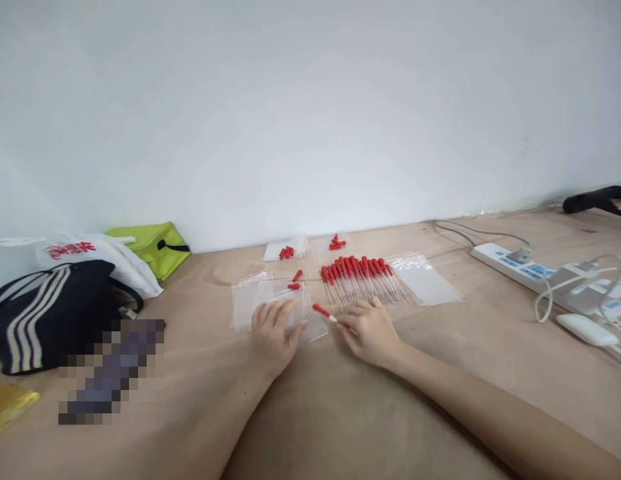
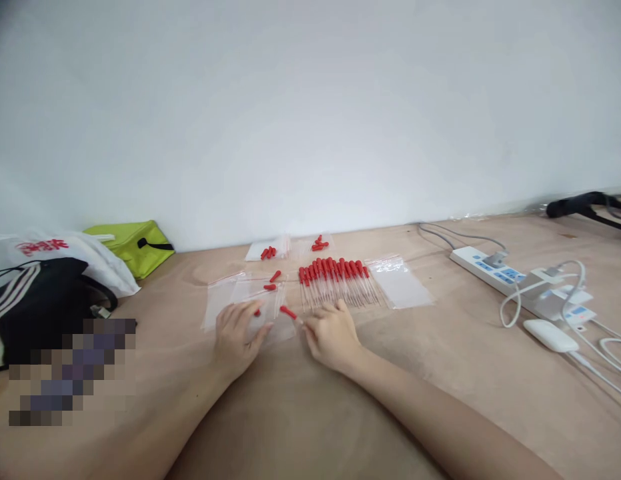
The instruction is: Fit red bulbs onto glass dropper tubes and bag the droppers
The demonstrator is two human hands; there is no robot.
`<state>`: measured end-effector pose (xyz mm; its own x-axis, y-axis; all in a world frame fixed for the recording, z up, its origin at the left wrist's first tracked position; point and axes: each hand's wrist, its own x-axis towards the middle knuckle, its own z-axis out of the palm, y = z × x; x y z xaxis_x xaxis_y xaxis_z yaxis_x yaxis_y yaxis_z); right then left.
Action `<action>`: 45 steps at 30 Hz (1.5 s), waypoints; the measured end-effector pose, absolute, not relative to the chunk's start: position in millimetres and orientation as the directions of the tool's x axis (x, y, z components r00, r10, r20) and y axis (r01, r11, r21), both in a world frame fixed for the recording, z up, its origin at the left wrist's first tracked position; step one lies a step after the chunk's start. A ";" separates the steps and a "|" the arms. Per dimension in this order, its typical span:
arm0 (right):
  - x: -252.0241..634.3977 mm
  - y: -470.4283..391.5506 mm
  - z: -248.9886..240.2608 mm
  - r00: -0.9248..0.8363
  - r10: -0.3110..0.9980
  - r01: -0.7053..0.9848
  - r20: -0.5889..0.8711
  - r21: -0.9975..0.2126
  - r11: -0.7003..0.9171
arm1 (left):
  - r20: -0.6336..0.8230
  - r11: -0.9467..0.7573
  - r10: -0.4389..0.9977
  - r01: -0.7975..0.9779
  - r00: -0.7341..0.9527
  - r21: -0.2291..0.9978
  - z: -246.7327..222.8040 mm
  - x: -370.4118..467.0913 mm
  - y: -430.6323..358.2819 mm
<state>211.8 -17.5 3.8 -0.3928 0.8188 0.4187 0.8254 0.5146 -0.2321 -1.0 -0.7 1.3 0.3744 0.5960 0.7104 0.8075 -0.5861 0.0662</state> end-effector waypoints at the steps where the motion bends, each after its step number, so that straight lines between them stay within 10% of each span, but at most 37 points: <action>1: 211.6 -10.0 5.4 -0.299 0.868 0.850 0.397 -0.302 0.432 | 0.705 -0.518 0.635 0.851 0.315 0.087 -1.2 -5.3 3.3; 5: 202.5 27.2 10.6 0.019 0.948 0.874 0.319 -0.466 0.139 | 0.601 -0.362 0.777 0.914 0.187 0.184 -12.0 -18.0 15.6; 14: 180.8 62.5 10.6 0.205 0.955 0.920 0.217 -0.376 -0.112 | 0.485 -0.368 0.853 0.881 0.194 0.297 -21.0 -21.3 20.0; 33: 122.8 67.7 8.6 0.171 0.970 0.914 0.175 -0.395 -0.090 | 0.517 -0.442 0.826 0.828 0.224 0.346 -20.6 -17.3 19.5; 45: 141.3 38.9 20.9 -0.036 0.967 0.974 0.251 -0.208 0.090 | 0.683 -0.452 0.709 0.857 0.177 0.247 -23.4 -21.0 16.7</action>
<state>141.3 38.9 20.9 -0.0357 0.9674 0.2506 0.9740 0.0898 -0.2081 -21.0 16.7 -23.4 0.1766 0.7087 0.6831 0.8574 -0.4515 0.2468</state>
